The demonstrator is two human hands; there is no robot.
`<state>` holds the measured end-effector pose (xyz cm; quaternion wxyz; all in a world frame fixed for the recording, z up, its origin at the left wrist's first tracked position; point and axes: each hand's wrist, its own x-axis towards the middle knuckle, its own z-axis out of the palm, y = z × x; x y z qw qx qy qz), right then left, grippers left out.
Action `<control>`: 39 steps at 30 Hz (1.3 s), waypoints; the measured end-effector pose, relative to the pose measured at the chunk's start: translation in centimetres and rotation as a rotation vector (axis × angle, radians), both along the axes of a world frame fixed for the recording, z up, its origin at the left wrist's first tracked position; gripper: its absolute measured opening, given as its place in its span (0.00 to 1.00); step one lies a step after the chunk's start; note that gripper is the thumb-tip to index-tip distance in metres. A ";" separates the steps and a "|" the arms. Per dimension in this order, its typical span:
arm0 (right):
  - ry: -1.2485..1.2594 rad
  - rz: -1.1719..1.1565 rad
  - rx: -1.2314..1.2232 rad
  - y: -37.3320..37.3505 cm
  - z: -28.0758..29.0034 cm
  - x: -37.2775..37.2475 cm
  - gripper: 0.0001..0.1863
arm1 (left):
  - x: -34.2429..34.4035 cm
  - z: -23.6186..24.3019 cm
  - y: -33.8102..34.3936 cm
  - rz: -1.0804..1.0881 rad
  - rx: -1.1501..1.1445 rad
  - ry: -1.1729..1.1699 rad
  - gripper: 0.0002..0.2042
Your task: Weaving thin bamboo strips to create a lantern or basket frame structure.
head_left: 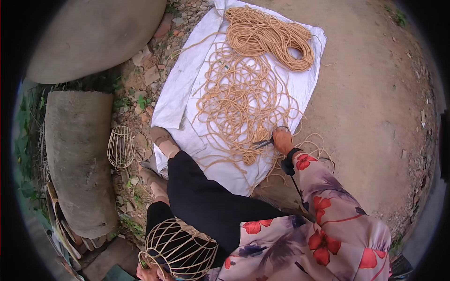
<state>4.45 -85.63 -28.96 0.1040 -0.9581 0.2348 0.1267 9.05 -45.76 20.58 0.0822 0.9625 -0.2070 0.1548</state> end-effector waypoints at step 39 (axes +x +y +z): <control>0.288 -0.084 1.429 9.9 12.2 -3.0 0.16 | -1.2 -2.1 1.3 0.161 -0.160 0.061 0.11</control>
